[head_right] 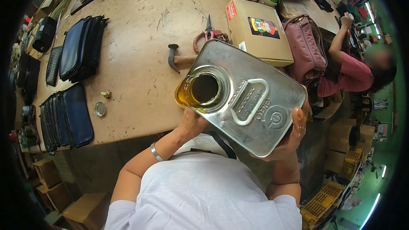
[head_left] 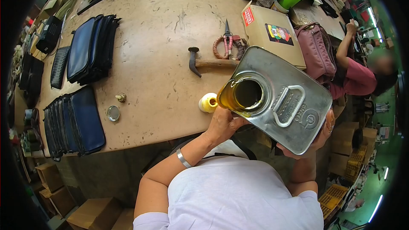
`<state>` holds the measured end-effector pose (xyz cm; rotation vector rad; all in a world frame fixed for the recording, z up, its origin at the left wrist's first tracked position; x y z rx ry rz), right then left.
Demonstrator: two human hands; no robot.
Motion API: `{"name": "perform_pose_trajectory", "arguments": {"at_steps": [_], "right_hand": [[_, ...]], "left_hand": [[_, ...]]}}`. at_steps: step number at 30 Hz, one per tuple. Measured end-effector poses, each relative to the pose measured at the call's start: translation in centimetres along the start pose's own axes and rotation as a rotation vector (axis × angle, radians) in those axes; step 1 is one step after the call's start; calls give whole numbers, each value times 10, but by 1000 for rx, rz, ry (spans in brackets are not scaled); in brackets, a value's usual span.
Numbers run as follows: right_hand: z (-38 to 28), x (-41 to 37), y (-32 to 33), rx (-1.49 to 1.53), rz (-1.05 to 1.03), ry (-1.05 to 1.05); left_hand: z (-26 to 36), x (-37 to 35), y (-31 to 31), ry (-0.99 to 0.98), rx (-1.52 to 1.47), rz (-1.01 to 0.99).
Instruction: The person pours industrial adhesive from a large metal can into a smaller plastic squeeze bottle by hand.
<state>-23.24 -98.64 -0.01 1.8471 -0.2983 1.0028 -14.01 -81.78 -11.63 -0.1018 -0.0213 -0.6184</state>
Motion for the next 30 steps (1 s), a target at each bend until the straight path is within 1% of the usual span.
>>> {"name": "perform_pose_trajectory", "arguments": {"at_steps": [14,20,25,30], "right_hand": [[-4,0,-3,-3,-27,-32],[0,-4,-4,-82,-99,2],[-3,2,-3,-13,-38,-26],[-5,3,-2,-30,-54,-66]], "left_hand": [[-5,1,-1,-58,4,41],[-2,0,0,-49,12,39],[-2,0,1,-40,30,31],[-4,0,1,-24,-5,18]]}}
Point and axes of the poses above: each hand's wrist, its own x-axis towards the middle knuckle, its own y-axis out of the back of the hand, z = x × y, the point moved 2 cm from there along x, towards the middle knuckle, and after that the axes turned 7 degrees about y, right-handed, at the moved point
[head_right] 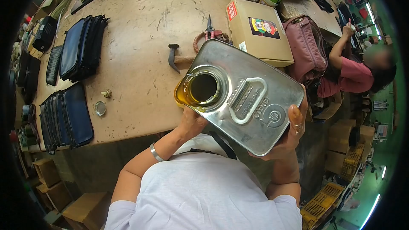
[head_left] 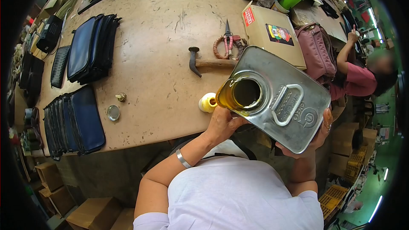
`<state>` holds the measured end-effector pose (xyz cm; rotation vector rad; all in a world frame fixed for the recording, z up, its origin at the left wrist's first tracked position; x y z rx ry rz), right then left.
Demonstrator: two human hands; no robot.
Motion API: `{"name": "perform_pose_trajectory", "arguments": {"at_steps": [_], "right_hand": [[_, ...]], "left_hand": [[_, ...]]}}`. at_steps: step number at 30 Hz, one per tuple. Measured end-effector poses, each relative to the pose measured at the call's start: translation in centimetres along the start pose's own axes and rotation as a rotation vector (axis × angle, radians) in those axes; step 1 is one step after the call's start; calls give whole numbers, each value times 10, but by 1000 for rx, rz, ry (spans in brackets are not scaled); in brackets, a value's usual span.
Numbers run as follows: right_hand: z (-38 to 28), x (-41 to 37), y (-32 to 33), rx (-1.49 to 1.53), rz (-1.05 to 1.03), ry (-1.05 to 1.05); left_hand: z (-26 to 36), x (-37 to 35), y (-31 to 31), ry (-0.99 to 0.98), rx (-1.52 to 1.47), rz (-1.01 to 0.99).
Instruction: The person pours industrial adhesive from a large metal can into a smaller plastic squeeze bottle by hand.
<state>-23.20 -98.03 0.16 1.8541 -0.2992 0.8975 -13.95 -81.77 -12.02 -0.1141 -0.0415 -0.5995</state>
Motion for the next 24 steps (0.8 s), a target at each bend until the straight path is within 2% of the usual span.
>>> {"name": "perform_pose_trajectory", "arguments": {"at_steps": [12,24], "right_hand": [[-2,3,-2,32,6,-11],[3,3,-3,60,15,33]], "left_hand": [[-1,1,-1,-15,-51,20],[0,-1,1,-4,24,11]]}}
Point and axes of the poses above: each hand's wrist, its own x-axis towards the middle knuckle, its own y-axis out of the back of the hand, z = x × y, the point moved 2 cm from there along x, towards the middle knuckle, and after that the axes turned 7 degrees about y, right-handed, at the moved point
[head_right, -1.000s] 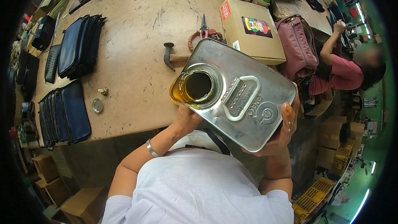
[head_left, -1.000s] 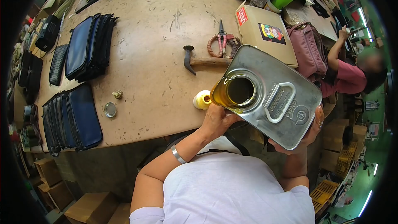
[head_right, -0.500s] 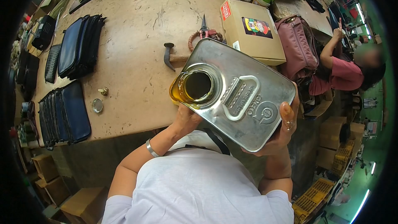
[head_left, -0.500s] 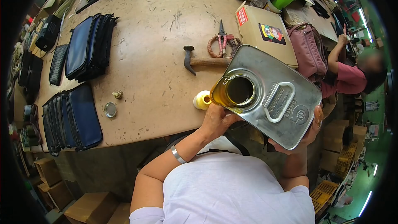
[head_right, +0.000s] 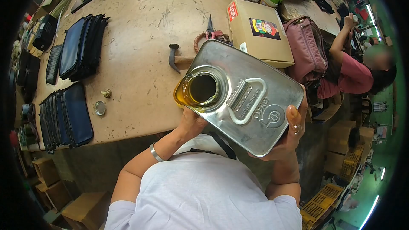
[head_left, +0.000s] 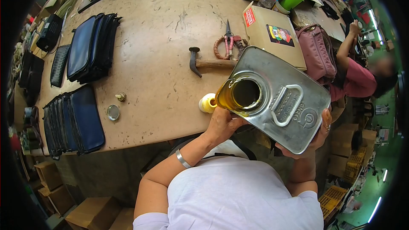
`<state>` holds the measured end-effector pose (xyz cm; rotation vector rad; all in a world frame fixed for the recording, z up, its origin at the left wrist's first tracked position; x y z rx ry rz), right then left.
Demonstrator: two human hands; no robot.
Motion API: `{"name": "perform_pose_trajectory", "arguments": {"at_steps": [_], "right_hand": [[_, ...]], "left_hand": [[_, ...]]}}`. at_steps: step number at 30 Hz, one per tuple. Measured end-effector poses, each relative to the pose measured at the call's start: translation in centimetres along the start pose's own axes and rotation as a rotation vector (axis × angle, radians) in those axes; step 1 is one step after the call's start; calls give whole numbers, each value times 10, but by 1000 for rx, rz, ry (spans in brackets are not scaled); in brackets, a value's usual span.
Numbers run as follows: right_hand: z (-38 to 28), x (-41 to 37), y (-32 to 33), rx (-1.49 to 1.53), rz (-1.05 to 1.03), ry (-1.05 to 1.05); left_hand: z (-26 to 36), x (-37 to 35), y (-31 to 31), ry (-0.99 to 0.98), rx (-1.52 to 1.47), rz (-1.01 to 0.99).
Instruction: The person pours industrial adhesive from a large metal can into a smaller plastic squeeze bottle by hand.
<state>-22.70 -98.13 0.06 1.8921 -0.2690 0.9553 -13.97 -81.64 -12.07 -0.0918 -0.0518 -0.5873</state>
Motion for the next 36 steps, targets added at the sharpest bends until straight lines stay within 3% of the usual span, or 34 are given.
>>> {"name": "perform_pose_trajectory", "arguments": {"at_steps": [3,16,36], "right_hand": [[1,-1,-1,14,10,-2],[-1,-2,4,-210,-113,41],[9,-15,0,34,-17,-7]], "left_hand": [[3,-1,1,68,-36,-14],[2,-1,-2,25,-17,18],[7,-2,-2,61,-70,20]]}}
Point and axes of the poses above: each hand's wrist, its own x-axis towards the middle knuckle, its own y-axis out of the back of the hand, z = x × y, the point moved 2 cm from there along x, towards the middle knuckle, and after that the axes turned 7 degrees about y, right-handed, at the moved point
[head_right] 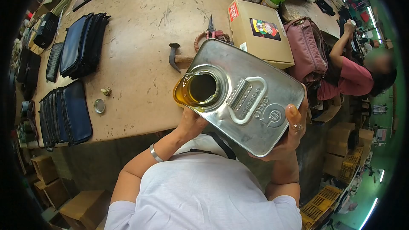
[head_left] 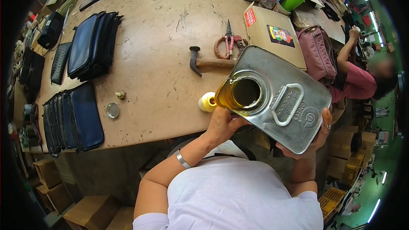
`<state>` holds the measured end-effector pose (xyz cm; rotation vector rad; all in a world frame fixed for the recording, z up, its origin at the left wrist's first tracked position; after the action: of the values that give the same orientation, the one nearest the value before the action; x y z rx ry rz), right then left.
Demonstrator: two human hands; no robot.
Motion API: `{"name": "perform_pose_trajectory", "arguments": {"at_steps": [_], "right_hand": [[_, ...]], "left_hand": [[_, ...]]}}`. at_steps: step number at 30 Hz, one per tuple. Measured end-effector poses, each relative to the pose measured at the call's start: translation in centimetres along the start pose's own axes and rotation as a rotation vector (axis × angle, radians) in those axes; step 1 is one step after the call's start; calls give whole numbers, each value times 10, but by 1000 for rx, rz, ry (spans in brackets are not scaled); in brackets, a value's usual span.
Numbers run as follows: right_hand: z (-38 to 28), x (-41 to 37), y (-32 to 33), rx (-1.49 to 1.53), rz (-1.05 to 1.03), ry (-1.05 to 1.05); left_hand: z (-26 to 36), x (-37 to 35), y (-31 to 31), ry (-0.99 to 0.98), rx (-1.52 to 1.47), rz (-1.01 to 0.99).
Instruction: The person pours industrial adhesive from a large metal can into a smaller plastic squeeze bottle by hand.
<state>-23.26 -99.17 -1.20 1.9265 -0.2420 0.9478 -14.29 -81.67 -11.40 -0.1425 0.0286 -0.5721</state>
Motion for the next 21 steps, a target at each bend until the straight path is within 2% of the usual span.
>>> {"name": "perform_pose_trajectory", "arguments": {"at_steps": [6,11,16,21], "right_hand": [[-4,6,4,-71,-21,18],[-1,0,-1,-15,41,-23],[-5,10,3,-114,-18,41],[-4,9,3,-65,-26,19]], "left_hand": [[-1,1,0,-75,79,9],[0,1,1,-43,56,8],[-2,0,1,-20,20,15],[-4,2,0,-57,-18,20]]}}
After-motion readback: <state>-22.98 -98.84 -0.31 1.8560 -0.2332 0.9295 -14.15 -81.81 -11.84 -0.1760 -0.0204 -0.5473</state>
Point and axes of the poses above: each hand's wrist, its own x-axis towards the middle knuckle, its own y-axis out of the back of the hand, z = x × y, the point moved 2 cm from there along x, towards the middle knuckle, and after that the axes turned 7 degrees about y, right-handed, at the moved point
